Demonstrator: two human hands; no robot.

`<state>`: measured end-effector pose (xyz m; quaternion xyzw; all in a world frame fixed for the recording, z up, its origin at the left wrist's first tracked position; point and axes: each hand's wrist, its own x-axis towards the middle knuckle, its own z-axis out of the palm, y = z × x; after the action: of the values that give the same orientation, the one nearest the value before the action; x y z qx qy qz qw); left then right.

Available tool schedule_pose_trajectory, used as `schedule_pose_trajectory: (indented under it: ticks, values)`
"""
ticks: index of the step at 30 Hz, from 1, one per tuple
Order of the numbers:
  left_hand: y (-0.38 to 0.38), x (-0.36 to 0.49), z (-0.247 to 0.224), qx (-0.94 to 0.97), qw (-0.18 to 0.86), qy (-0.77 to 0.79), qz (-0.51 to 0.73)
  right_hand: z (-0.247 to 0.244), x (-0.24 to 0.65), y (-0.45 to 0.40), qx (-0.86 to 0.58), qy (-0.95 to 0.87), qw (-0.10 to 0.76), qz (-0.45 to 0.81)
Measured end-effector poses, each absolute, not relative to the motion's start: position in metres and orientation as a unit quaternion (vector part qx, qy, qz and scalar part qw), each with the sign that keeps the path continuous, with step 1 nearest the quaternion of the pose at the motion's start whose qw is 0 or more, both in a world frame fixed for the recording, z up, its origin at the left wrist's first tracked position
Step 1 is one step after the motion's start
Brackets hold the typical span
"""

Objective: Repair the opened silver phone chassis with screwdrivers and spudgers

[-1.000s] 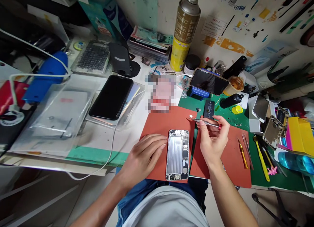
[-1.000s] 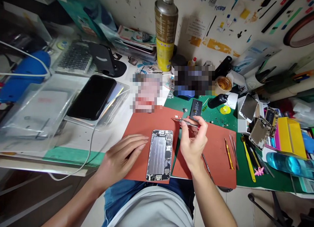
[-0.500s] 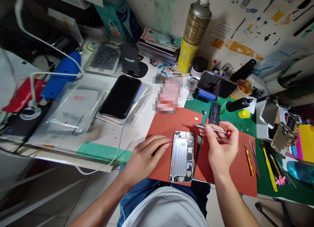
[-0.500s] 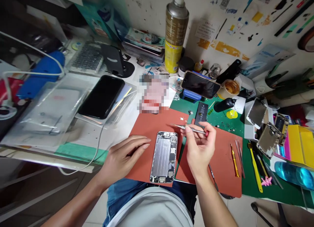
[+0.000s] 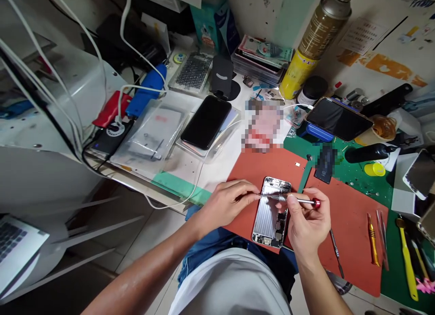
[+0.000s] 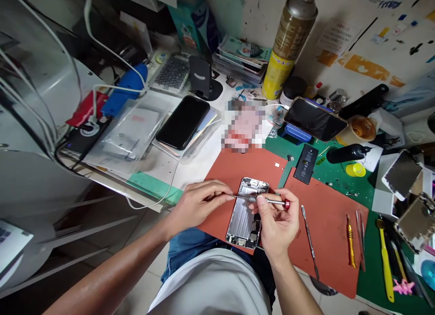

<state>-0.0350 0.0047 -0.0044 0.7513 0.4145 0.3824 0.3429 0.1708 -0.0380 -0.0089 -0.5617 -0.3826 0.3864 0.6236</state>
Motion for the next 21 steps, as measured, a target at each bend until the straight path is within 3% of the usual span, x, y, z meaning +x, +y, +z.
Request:
schedule_pose_trajectory:
  ticks: [21]
  values:
    - [0.0055,-0.0352,-0.0079,0.751,0.336,0.404,0.399,-0.0079,0.169,-0.0414,-0.561,-0.399,0.621,0.374]
